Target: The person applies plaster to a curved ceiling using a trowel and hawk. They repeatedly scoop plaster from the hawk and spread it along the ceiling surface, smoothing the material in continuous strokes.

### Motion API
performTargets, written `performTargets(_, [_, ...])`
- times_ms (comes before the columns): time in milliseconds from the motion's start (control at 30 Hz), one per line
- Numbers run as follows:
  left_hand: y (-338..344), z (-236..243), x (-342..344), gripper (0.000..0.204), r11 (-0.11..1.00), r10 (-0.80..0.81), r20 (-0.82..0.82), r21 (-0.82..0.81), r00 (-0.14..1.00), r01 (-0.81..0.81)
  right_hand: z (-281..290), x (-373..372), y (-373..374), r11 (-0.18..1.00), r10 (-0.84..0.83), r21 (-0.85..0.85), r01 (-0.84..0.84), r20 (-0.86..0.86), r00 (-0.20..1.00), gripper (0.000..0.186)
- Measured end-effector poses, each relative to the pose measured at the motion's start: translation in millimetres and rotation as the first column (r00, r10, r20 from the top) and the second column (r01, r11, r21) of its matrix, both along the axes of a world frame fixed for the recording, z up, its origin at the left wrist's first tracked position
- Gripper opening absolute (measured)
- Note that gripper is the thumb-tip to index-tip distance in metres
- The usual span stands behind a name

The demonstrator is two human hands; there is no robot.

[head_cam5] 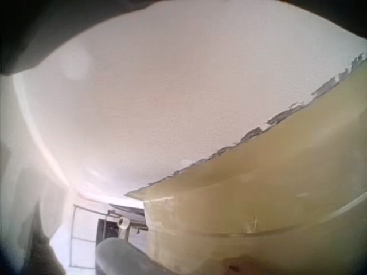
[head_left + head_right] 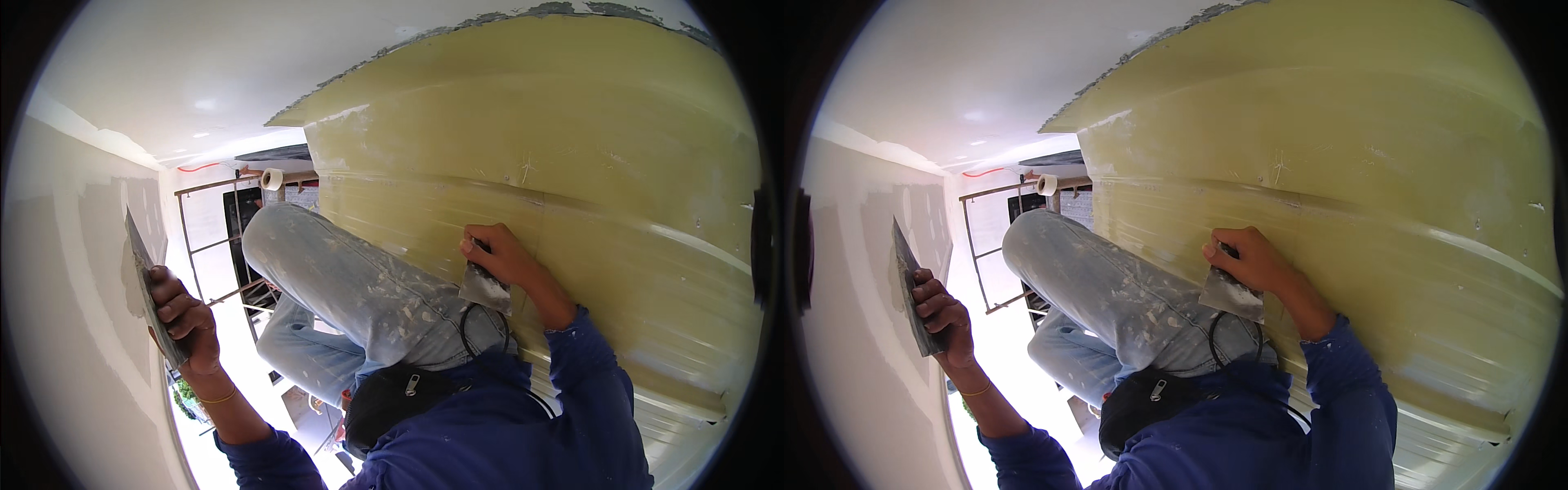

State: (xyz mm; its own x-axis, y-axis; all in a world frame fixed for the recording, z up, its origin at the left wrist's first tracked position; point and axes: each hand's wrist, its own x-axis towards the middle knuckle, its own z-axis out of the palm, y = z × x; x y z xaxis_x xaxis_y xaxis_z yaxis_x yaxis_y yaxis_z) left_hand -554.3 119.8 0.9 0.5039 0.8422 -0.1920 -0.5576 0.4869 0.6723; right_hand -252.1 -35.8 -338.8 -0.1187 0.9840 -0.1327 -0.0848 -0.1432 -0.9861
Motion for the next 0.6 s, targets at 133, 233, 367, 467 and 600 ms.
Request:
performTargets(133, [17.5, -2.8, 16.6, 0.031, 0.997, -0.082, 0.022, -0.002, 0.996, 0.082, 7.7, 30.2, -4.2, 0.994, -0.111, 0.017, 0.110, 0.114, 0.987, 0.035])
performTargets(233, [30.5, 2.6, 20.5, 0.029, 0.994, -0.106, 0.016, 0.017, 0.994, 0.106, 13.2, 34.4, -5.2, 0.997, -0.080, -0.005, 0.083, 0.198, 0.977, 0.035])
performTargets(367, [40.6, 13.4, 19.6, 0.029, 0.993, -0.110, -0.025, 0.045, 0.994, 0.111, 22.3, 34.7, -12.2, 0.994, -0.100, 0.067, 0.085, 0.267, 0.959, 0.033])
performTargets(467, [34.9, 20.4, 14.4, 0.027, 0.991, -0.116, 0.021, 0.064, 0.993, 0.114, 29.0, 39.6, -21.9, 0.996, -0.087, 0.038, 0.079, 0.275, 0.958, 0.034])
performTargets(600, [25.1, 10.3, -2.2, 0.026, 0.988, -0.146, 0.118, 0.072, 0.982, 0.138, 33.7, 42.0, -29.5, 0.997, -0.067, -0.005, 0.071, 0.271, 0.960, 0.035])
